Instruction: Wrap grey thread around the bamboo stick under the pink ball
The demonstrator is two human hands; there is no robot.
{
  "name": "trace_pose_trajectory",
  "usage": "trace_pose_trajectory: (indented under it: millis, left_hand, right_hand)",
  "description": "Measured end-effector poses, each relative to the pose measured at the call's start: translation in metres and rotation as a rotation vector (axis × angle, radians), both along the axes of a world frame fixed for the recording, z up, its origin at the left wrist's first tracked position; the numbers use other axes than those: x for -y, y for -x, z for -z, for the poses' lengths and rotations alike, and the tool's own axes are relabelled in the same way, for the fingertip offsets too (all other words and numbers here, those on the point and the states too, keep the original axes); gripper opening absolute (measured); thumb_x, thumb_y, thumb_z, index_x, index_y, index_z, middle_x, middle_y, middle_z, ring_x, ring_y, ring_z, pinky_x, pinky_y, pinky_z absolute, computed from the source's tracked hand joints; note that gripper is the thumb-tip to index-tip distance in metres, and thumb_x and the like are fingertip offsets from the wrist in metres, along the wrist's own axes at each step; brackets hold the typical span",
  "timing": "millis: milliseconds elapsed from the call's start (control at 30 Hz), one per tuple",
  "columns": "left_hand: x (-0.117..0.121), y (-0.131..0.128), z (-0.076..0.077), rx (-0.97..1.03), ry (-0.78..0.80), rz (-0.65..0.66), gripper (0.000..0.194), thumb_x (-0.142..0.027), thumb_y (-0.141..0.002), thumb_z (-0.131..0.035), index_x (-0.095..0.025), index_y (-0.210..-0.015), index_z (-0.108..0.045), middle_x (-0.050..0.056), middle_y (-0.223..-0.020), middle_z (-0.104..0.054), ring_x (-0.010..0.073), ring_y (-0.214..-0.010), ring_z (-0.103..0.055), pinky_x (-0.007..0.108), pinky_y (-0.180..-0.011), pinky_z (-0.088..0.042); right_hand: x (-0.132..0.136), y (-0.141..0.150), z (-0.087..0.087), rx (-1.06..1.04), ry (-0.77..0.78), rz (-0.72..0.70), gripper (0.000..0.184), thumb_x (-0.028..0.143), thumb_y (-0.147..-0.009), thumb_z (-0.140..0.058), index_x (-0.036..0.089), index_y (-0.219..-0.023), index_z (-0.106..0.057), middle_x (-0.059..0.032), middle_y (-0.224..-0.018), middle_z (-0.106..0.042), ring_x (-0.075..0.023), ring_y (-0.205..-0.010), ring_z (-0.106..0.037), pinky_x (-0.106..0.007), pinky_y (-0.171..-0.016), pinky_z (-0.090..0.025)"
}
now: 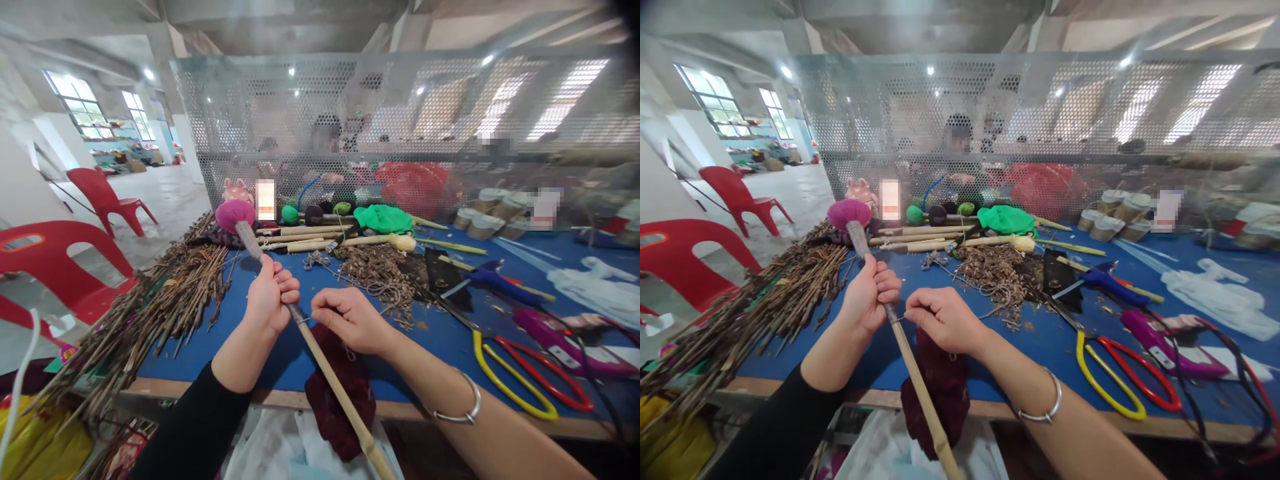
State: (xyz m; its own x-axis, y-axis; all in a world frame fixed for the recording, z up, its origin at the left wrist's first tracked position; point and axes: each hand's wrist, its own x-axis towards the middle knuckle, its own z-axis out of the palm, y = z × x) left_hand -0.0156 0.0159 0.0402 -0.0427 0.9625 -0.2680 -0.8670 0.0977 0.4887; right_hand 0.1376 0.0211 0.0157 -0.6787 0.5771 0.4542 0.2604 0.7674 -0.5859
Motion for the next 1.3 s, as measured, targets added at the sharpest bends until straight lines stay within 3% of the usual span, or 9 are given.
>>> trace_pose_trajectory:
  millis: [133,233,500,633,733,867,1167,1233,1300]
  left_hand:
    - [0.001,-0.003,0.001,-0.015,-0.001,0.002,0.037,-0.048,-0.087,-0.041,-0.019,-0.066,-0.033,-0.01,-0.05,-0.017,0.0019,-0.031,-0.023,0.01,-0.029,-0.012]
    - [0.003,-0.002,0.0,-0.004,-0.009,0.008,0.036,-0.046,-0.088,-0.042,-0.019,-0.065,-0.034,-0.01,-0.05,-0.017,0.0018,-0.031,-0.022,0.01,-0.03,-0.013]
    - [0.006,0.008,0.001,0.165,-0.118,0.11,0.046,-0.047,-0.088,-0.041,-0.02,-0.054,-0.024,-0.009,-0.045,-0.012,0.0045,-0.031,-0.019,0.014,-0.028,-0.012]
    - [0.007,0.008,0.003,0.133,-0.215,0.032,0.054,-0.046,-0.083,-0.048,-0.019,-0.049,-0.015,-0.005,-0.047,-0.027,0.0062,-0.041,-0.038,0.015,-0.035,-0.03]
    - [0.006,0.006,0.003,0.114,-0.242,0.038,0.052,-0.045,-0.082,-0.05,-0.018,-0.048,-0.02,-0.005,-0.048,-0.028,0.0046,-0.038,-0.034,0.013,-0.032,-0.024]
    - [-0.001,0.007,0.006,0.082,-0.193,0.061,0.044,-0.055,-0.081,-0.048,-0.017,-0.058,-0.04,-0.01,-0.044,-0.019,0.0029,-0.031,-0.02,0.012,-0.028,-0.015]
    - [-0.003,0.003,0.014,0.07,-0.331,0.331,0.037,-0.048,-0.086,-0.045,-0.016,-0.069,-0.053,-0.009,-0.04,-0.024,0.0026,-0.03,-0.023,0.009,-0.03,-0.014]
    - [-0.006,-0.003,0.01,-0.025,-0.351,0.375,0.036,-0.047,-0.086,-0.045,-0.016,-0.073,-0.056,-0.006,-0.043,-0.037,0.0045,-0.034,-0.035,0.011,-0.033,-0.025]
    - [-0.012,-0.01,0.006,-0.143,-0.367,0.421,0.038,-0.047,-0.087,-0.042,-0.015,-0.079,-0.06,0.003,-0.062,-0.058,0.0106,-0.055,-0.055,0.019,-0.048,-0.043]
  right_hand:
    - [0.002,-0.005,-0.001,0.032,-0.121,0.006,0.019,0.025,-0.088,-0.046,0.018,-0.073,-0.056,-0.0013,-0.062,-0.055,-0.0112,-0.056,-0.046,-0.022,-0.056,-0.033]
    - [0.001,-0.005,0.001,0.057,-0.067,-0.011,0.02,0.027,-0.087,-0.045,0.018,-0.073,-0.056,-0.0016,-0.063,-0.055,-0.0118,-0.057,-0.046,-0.024,-0.057,-0.033]
    - [-0.003,0.009,0.024,-0.186,0.869,-0.205,0.038,0.052,-0.075,-0.06,0.014,-0.073,-0.056,0.0053,-0.053,-0.042,-0.0054,-0.045,-0.03,-0.02,-0.043,-0.024]
    - [-0.01,0.007,0.033,-0.166,1.151,-0.294,0.043,0.052,-0.07,-0.065,0.011,-0.078,-0.06,0.0074,-0.046,-0.041,-0.0024,-0.036,-0.022,-0.02,-0.035,-0.01]
    - [-0.014,0.005,0.035,-0.167,1.267,-0.35,0.039,0.048,-0.071,-0.067,0.01,-0.078,-0.061,0.0089,-0.043,-0.037,-0.0018,-0.034,-0.019,-0.02,-0.034,-0.007]
    - [-0.014,0.006,0.032,-0.152,1.323,-0.41,0.039,0.047,-0.072,-0.066,0.009,-0.08,-0.063,0.0115,-0.041,-0.026,-0.002,-0.035,-0.015,-0.019,-0.035,-0.006]
    - [-0.021,0.004,0.034,-0.159,1.211,-0.418,0.041,0.039,-0.065,-0.074,0.01,-0.091,-0.06,0.01,-0.05,-0.038,-0.0003,-0.035,-0.018,-0.019,-0.033,-0.006]
    - [-0.026,0.002,0.034,-0.168,1.17,-0.396,0.039,0.034,-0.061,-0.078,0.01,-0.086,-0.06,0.0088,-0.053,-0.043,0.0004,-0.035,-0.02,-0.019,-0.032,-0.005]
    - [-0.029,-0.002,0.032,-0.164,1.126,-0.382,0.04,0.034,-0.06,-0.078,0.009,-0.087,-0.062,0.0088,-0.051,-0.043,0.0004,-0.035,-0.021,-0.019,-0.033,-0.005]
